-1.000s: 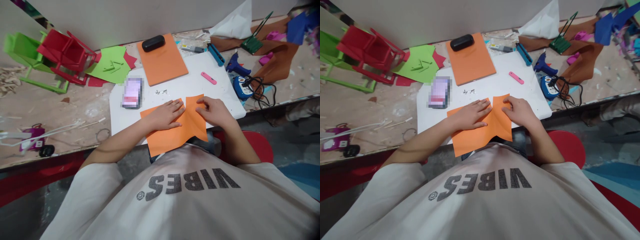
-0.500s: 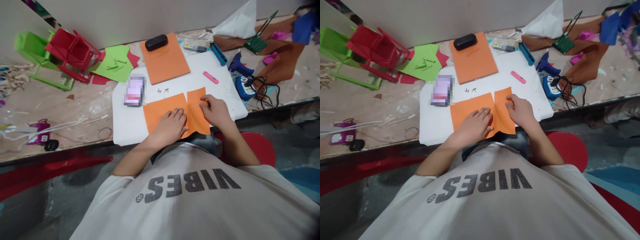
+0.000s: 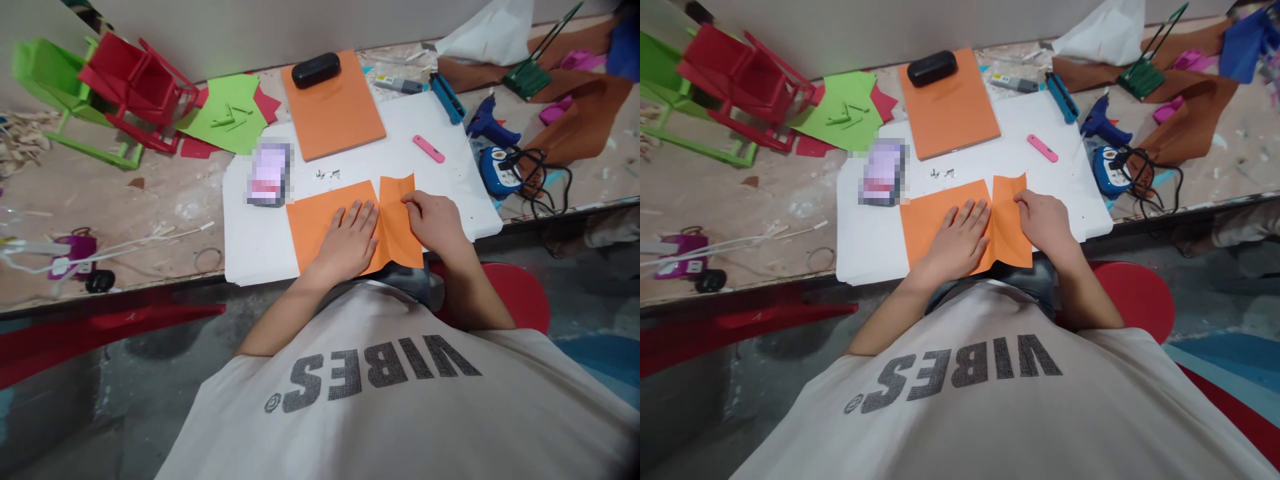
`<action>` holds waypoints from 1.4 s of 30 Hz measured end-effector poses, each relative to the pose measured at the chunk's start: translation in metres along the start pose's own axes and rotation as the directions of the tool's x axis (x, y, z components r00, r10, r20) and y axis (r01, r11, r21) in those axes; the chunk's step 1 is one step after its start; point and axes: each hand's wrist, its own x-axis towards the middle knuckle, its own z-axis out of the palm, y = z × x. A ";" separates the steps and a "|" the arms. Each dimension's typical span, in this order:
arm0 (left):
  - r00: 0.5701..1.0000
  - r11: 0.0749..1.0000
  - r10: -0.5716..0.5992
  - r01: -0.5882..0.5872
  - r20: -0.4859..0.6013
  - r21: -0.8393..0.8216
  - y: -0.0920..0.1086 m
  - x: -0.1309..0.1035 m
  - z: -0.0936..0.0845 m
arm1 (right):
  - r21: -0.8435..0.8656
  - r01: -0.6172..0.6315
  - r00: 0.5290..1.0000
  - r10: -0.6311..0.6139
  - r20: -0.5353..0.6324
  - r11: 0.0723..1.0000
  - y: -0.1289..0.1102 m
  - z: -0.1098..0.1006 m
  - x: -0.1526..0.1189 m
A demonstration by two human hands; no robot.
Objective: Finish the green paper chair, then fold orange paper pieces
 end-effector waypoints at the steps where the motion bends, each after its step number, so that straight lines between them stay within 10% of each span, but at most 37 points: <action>1: 1.000 1.000 0.004 -0.004 -0.007 -0.005 -0.001 0.000 0.001 | 0.015 0.008 1.000 -0.008 -0.008 1.000 0.002 0.001 0.000; 23: 1.000 1.000 -0.023 0.023 -0.013 0.021 0.008 -0.003 -0.010 | 0.193 0.003 1.000 -0.004 0.006 0.981 0.010 -0.018 -0.019; 30: 0.996 0.997 0.058 -0.055 -0.069 0.045 0.033 -0.008 -0.025 | 0.189 -0.070 0.980 0.103 -0.172 0.980 0.023 -0.011 -0.015; 42: 0.991 0.991 0.130 -0.130 0.007 0.041 0.033 0.004 -0.010 | 0.162 -0.096 0.989 0.112 -0.095 0.982 0.028 -0.017 -0.020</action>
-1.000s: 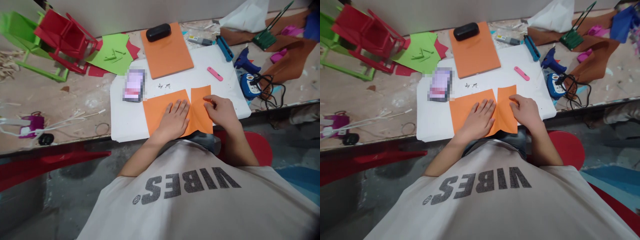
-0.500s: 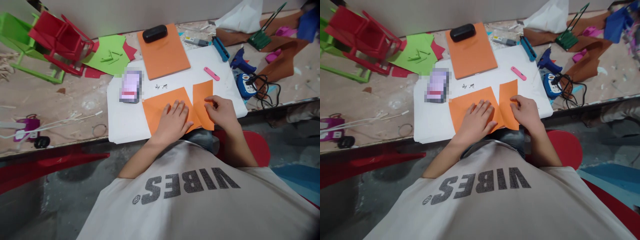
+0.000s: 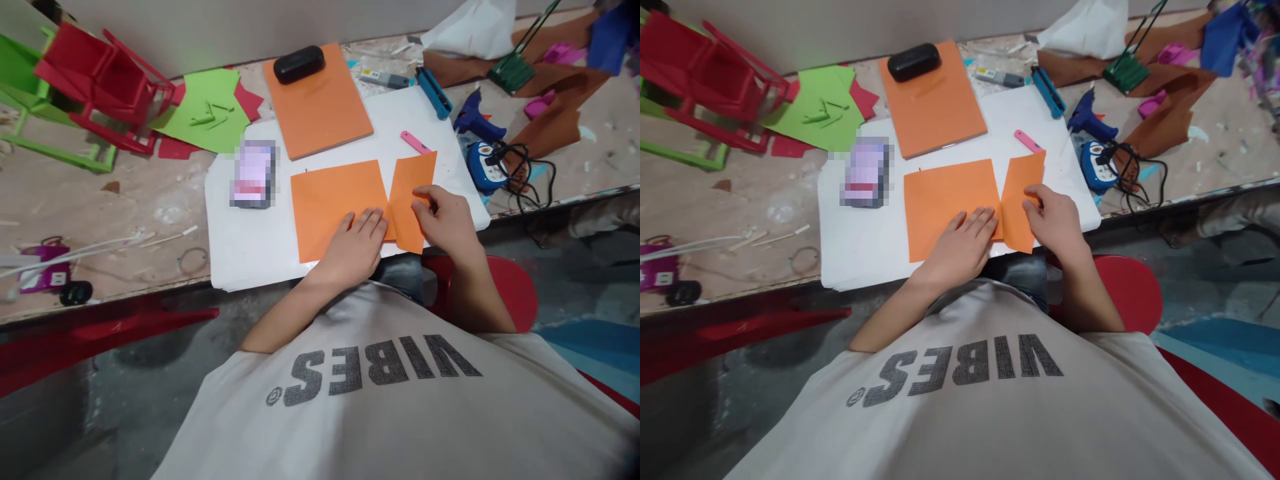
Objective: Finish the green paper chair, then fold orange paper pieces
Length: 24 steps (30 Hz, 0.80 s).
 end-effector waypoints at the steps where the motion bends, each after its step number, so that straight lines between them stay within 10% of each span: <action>1: 1.000 1.000 -0.001 0.001 0.008 -0.007 0.000 0.000 0.002 | -0.012 0.005 1.000 -0.005 0.008 1.000 0.000 0.000 0.000; 24: 0.995 1.000 -0.021 0.022 0.101 -0.012 -0.002 0.007 0.009 | -0.080 -0.016 0.998 0.020 0.056 0.997 0.006 -0.008 -0.004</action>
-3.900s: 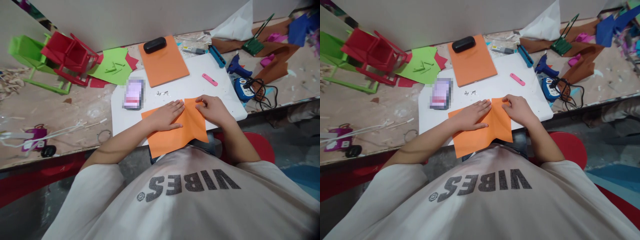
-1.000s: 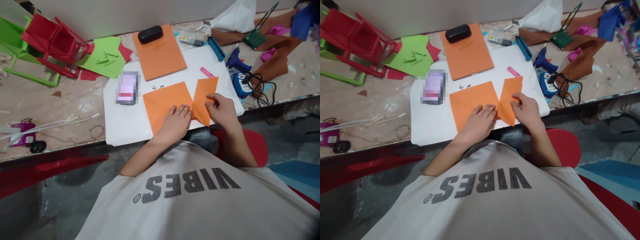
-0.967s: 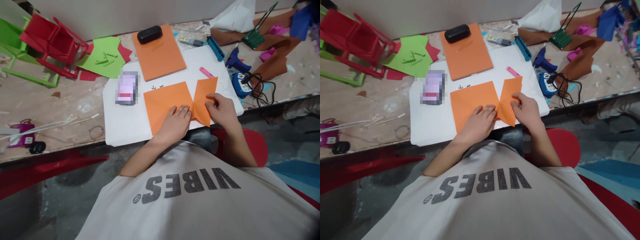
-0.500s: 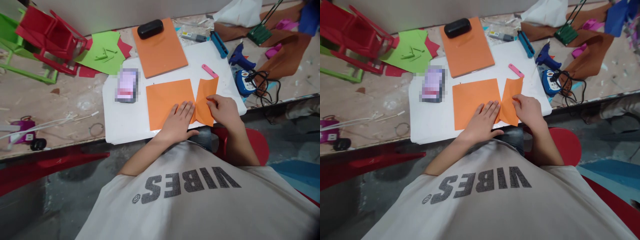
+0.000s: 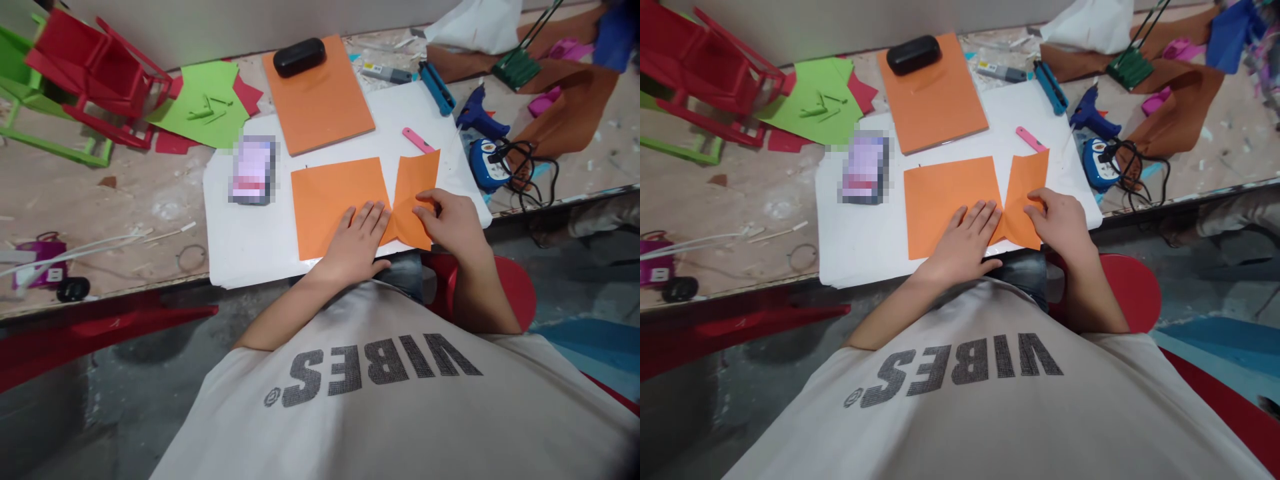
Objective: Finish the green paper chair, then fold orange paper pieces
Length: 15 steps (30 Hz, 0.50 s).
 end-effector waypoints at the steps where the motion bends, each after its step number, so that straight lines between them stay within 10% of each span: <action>1: 1.000 1.000 0.000 0.000 -0.004 -0.001 0.000 0.000 0.000 | -0.001 -0.001 1.000 0.001 -0.006 1.000 0.001 0.000 0.000; 15: 0.998 0.999 0.031 -0.032 -0.056 -0.014 -0.004 0.000 0.009 | 0.016 0.006 0.999 -0.005 -0.049 1.000 0.009 -0.002 -0.014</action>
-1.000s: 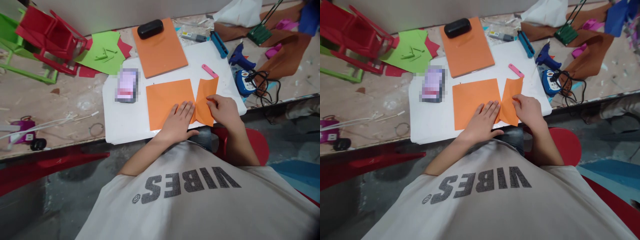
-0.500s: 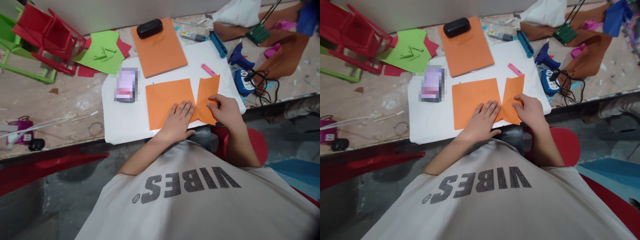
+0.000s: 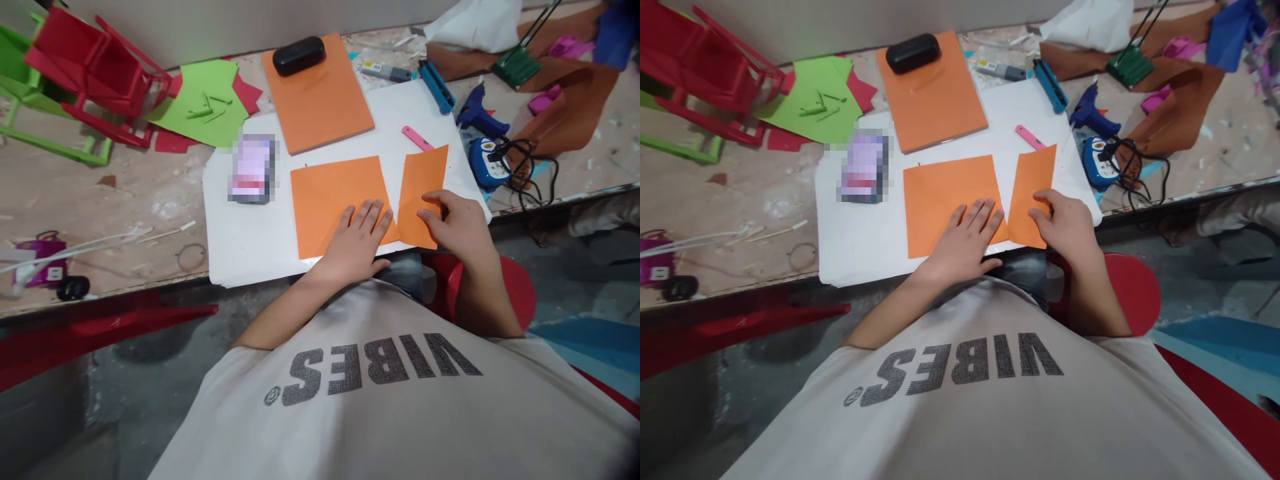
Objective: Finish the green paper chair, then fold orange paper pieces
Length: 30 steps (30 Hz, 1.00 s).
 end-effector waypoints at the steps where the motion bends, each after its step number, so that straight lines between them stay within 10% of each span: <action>1: 1.000 1.000 0.002 -0.002 -0.004 0.000 0.000 0.000 0.001 | 0.001 0.009 1.000 -0.009 -0.001 1.000 0.000 0.000 -0.001; 11: 0.999 0.999 0.013 -0.014 -0.037 -0.038 -0.006 0.001 0.007 | 0.012 0.090 0.980 -0.086 -0.181 0.996 0.024 -0.013 -0.007; 16: 0.970 0.892 0.031 -0.136 -0.242 -0.430 -0.007 -0.008 0.011 | 0.111 0.425 0.834 -0.341 -0.434 0.898 0.002 -0.013 -0.017; 19: 0.900 0.528 -0.124 -0.297 -0.418 -0.796 0.004 -0.019 0.014 | 0.177 0.580 0.741 -0.425 -0.520 0.796 -0.026 0.003 -0.023; 23: 0.845 0.220 -0.392 -0.298 -0.363 -0.929 0.007 -0.032 0.007 | 0.246 0.718 0.665 -0.538 -0.518 0.651 -0.055 0.025 -0.021; 26: 0.729 0.275 -0.548 -0.307 -0.411 -0.911 -0.026 -0.039 -0.016 | 0.375 0.732 0.680 -0.589 -0.436 0.568 -0.058 0.032 -0.011; 30: 0.497 0.502 -0.635 -0.315 -0.591 -0.805 -0.130 -0.044 -0.064 | 0.398 0.668 0.743 -0.536 -0.400 0.629 -0.043 0.040 0.008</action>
